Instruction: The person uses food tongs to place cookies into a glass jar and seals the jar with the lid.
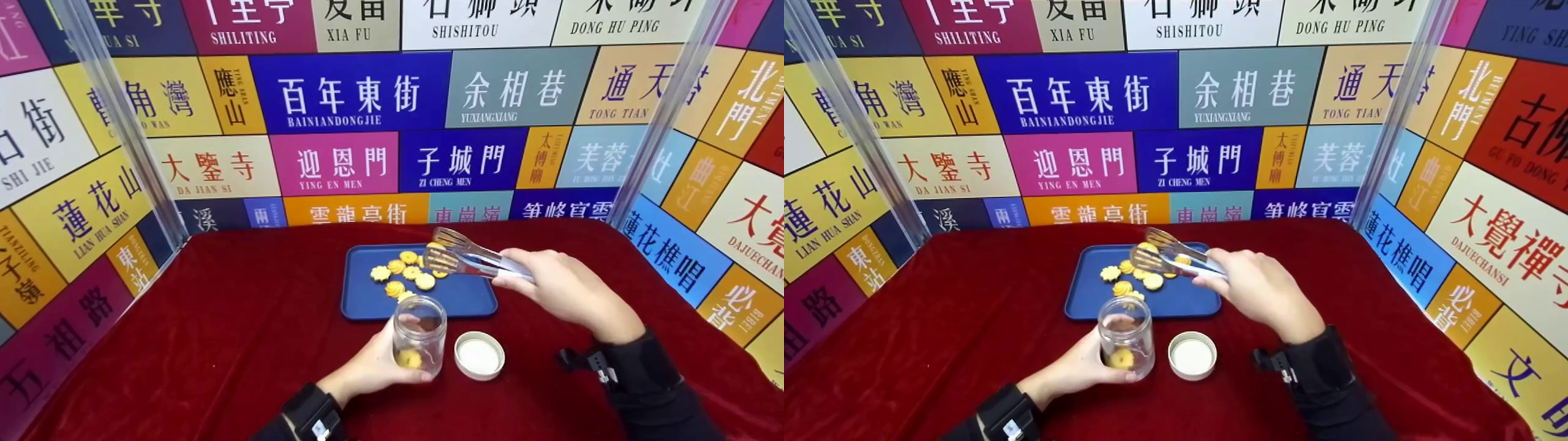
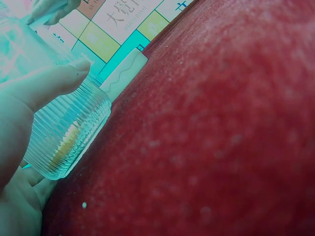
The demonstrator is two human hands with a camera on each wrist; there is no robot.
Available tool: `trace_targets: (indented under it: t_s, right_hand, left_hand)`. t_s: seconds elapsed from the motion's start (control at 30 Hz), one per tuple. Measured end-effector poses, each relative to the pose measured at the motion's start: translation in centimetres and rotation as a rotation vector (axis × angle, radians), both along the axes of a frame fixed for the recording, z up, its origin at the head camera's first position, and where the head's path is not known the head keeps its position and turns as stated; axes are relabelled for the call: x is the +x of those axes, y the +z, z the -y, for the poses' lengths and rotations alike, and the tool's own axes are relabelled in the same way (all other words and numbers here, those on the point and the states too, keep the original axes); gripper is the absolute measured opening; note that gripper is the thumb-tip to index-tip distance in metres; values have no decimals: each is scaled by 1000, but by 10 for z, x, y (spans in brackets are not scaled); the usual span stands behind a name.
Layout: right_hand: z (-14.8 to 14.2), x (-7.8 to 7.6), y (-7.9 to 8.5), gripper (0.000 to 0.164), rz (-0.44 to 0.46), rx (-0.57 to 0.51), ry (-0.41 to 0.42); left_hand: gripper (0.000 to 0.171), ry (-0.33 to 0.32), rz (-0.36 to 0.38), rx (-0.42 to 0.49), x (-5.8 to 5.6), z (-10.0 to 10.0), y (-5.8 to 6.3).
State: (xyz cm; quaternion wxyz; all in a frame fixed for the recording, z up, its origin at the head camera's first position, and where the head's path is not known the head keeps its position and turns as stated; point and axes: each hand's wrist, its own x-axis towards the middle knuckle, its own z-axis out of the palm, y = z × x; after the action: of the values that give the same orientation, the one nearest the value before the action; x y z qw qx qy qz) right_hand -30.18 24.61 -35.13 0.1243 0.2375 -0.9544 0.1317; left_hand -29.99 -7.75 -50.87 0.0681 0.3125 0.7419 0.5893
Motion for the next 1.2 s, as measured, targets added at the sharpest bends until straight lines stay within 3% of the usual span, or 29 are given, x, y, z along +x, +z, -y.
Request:
trace_targets:
  t_s: [0.43,0.8,1.2]
  right_hand:
    - [13,18,10,56,116,-11,128]
    - [22,17,2,34,201,0,313]
    - [22,17,1,37,251,20,309]
  left_hand:
    - [97,-11,5,9,-1,0,-1]
    - [101,-5,27,2,1,0,0]
    - [102,-18,37,22,3,0,3]
